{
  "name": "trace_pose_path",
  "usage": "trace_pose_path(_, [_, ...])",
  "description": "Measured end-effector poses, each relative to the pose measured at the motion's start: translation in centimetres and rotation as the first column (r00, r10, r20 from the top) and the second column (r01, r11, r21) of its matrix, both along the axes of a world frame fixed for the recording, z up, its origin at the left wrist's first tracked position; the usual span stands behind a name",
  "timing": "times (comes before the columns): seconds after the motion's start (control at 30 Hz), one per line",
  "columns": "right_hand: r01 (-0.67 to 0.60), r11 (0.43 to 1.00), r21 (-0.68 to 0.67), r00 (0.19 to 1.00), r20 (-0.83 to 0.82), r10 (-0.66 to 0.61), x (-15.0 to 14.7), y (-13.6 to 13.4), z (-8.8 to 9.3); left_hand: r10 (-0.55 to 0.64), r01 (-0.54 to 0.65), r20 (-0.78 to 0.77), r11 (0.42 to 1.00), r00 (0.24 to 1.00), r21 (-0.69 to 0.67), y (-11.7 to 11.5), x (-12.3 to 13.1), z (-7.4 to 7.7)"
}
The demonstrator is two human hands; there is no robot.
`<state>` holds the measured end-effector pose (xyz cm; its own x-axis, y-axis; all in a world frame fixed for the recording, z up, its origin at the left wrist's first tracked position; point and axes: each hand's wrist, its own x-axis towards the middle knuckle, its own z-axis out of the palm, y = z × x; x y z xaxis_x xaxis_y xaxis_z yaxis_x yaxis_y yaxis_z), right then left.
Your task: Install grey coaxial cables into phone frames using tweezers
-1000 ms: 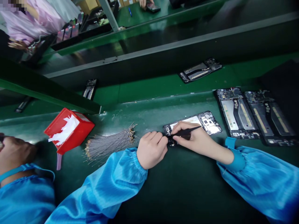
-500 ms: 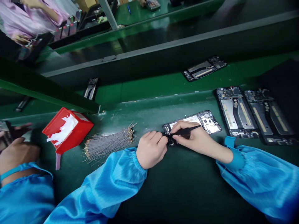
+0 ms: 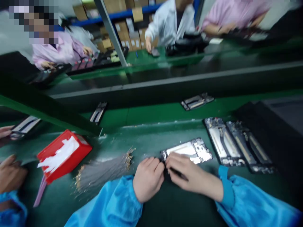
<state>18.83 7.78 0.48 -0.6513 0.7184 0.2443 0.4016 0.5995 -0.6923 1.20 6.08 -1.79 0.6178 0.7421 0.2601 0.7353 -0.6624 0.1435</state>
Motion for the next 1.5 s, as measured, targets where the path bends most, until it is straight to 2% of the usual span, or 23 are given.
trace_pose_path(0.07, [0.021, 0.999, 0.032, 1.0, 0.005, -0.021, -0.3, 0.0, -0.4, 0.037, -0.037, 0.038, 0.999, 0.999, 0.007, -0.1, 0.1, -0.7])
trace_pose_path(0.17, [0.088, 0.996, 0.019, 0.992, -0.097, -0.086, -0.5, 0.2, -1.6, 0.054, -0.055, 0.072, 0.998, 0.996, 0.005, 0.4, -0.1, -1.5])
trace_pose_path(0.23, [0.119, 0.993, -0.011, 0.976, -0.183, -0.119, -0.3, 0.4, -2.2, 0.069, -0.066, 0.051, 0.997, 0.996, -0.05, 0.9, -0.7, -1.4])
trace_pose_path(0.3, [0.166, 0.986, -0.033, 0.953, -0.252, -0.169, 0.5, 0.5, -2.2, 0.065, -0.062, 0.015, 0.985, 0.998, -0.161, 1.4, -1.4, -1.0])
trace_pose_path(0.37, [0.247, 0.968, -0.047, 0.926, -0.282, -0.25, 2.0, 0.5, -1.8, -0.06, 0.061, 0.011, 0.952, 0.998, -0.3, 1.6, -1.9, -0.6])
trace_pose_path(0.43, [0.352, 0.935, -0.045, 0.897, -0.27, -0.35, 4.1, 0.4, -1.4, -0.207, 0.207, 0.037, 0.913, 0.978, -0.352, 1.6, -1.9, -0.5])
trace_pose_path(0.5, [0.462, 0.886, -0.044, 0.861, -0.218, -0.46, 6.4, 0.2, -1.4, -0.256, 0.259, 0.047, 0.931, 0.966, -0.256, 1.4, -1.3, -0.9])
trace_pose_path(0.57, [0.552, 0.831, -0.067, 0.815, -0.166, -0.555, 8.3, -0.1, -2.0, -0.241, 0.243, 0.057, 0.969, 0.969, -0.047, 1.2, -0.5, -1.4])
trace_pose_path(0.63, [0.588, 0.802, -0.109, 0.79, -0.136, -0.598, 9.5, -0.4, -2.7, -0.296, 0.286, 0.073, 0.951, 0.952, 0.121, 1.2, 0.2, -1.7])
trace_pose_path(0.73, [0.572, 0.807, -0.147, 0.791, -0.162, -0.591, 9.6, -0.5, -3.5, -0.347, 0.329, 0.065, 0.924, 0.936, 0.196, 1.6, 0.0, -1.2])
trace_pose_path(0.87, [0.534, 0.825, -0.182, 0.802, -0.2, -0.563, 8.1, -0.1, -3.4, -0.266, 0.259, 0.024, 0.952, 0.964, 0.164, 2.3, -1.2, 0.2])
trace_pose_path(0.97, [0.492, 0.838, -0.237, 0.818, -0.204, -0.538, 7.0, 0.1, -3.3, -0.212, 0.21, -0.012, 0.959, 0.977, 0.19, 2.5, -1.3, 0.4])
trace_pose_path(1.1, [0.459, 0.843, -0.279, 0.818, -0.238, -0.524, 6.1, 0.5, -3.8, -0.248, 0.26, -0.084, 0.947, 0.965, 0.19, 2.7, 0.3, 0.1])
trace_pose_path(1.27, [0.422, 0.837, -0.347, 0.781, -0.33, -0.531, 6.1, 0.6, -4.1, -0.323, 0.335, -0.108, 0.936, 0.94, 0.112, 3.0, 2.8, 0.5])
trace_pose_path(1.37, [0.404, 0.86, -0.312, 0.802, -0.33, -0.497, 6.5, 0.0, -3.4, -0.336, 0.34, -0.065, 0.938, 0.94, 0.066, 2.9, 3.5, 0.7])
trace_pose_path(1.5, [0.362, 0.897, -0.254, 0.822, -0.366, -0.435, 7.1, -0.8, -2.4, -0.287, 0.287, 0.01, 0.958, 0.958, 0.013, 2.5, 3.6, 0.6])
